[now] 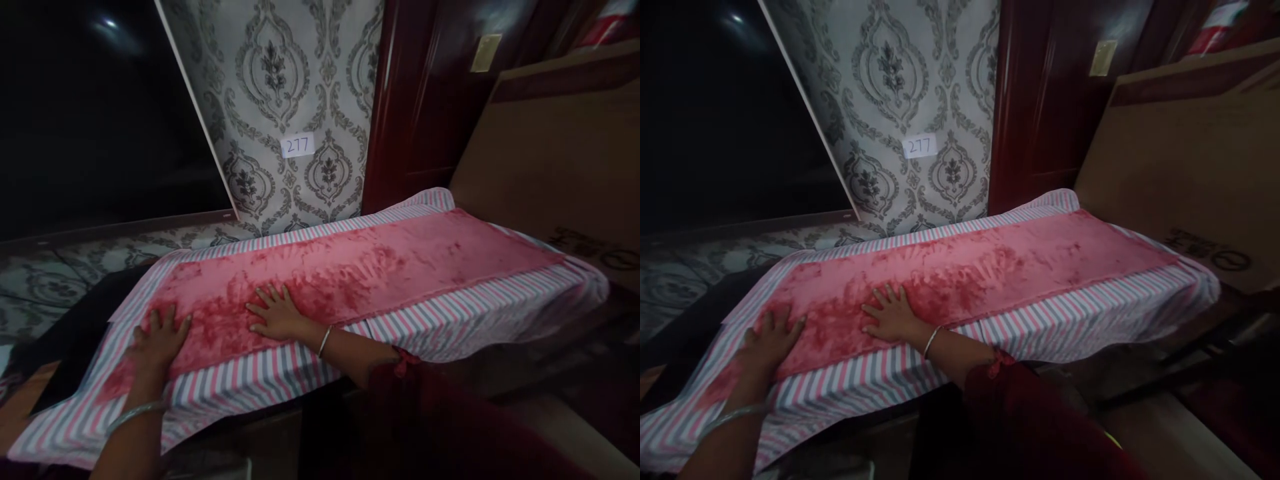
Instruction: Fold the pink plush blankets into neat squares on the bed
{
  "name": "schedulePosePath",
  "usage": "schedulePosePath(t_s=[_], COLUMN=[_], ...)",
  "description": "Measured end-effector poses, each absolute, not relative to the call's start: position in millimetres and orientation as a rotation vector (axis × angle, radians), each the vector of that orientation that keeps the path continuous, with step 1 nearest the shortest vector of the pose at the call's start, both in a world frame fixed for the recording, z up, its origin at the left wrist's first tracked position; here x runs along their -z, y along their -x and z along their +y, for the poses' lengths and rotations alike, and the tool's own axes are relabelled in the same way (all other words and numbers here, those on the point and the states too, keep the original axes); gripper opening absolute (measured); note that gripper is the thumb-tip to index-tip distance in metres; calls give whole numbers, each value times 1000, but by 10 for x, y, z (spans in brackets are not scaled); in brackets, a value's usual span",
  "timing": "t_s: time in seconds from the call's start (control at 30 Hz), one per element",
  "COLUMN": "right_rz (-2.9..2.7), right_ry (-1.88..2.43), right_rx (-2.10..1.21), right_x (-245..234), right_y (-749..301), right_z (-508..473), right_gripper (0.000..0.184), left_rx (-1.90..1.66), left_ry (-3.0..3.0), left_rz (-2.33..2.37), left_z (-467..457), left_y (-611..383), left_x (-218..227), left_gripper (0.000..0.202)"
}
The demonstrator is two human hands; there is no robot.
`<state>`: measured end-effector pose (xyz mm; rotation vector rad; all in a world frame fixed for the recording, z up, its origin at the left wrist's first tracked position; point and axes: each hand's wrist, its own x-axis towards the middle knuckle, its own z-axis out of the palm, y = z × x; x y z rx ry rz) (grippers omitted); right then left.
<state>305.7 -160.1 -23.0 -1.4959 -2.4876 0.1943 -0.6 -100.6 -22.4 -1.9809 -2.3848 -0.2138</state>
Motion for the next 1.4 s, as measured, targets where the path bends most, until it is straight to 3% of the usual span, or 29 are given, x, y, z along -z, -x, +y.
schedulePosePath(t_s=[0.33, 0.57, 0.87, 1.17, 1.4], right_rz=[-2241, -2045, -2062, -2063, -2082], right_ry=[1729, 2148, 2210, 2114, 2043], right_rx=[-159, 58, 47, 166, 216], right_x=[95, 386, 613, 888, 957], right_y=[-4217, -5135, -5198, -5308, -5385], right_z=[-1828, -2004, -2055, -2016, -2034], right_gripper=[58, 63, 62, 64, 65], left_rx=[355, 355, 291, 308, 244], left_ry=[1916, 1842, 1833, 1641, 1676], left_rz=[-2534, -2518, -2546, -2652, -2724], left_z=[-1102, -1164, -1123, -1167, -1084], left_y=[-156, -190, -195, 176, 451], left_x=[100, 110, 66, -90, -126], left_gripper=[81, 81, 78, 51, 45])
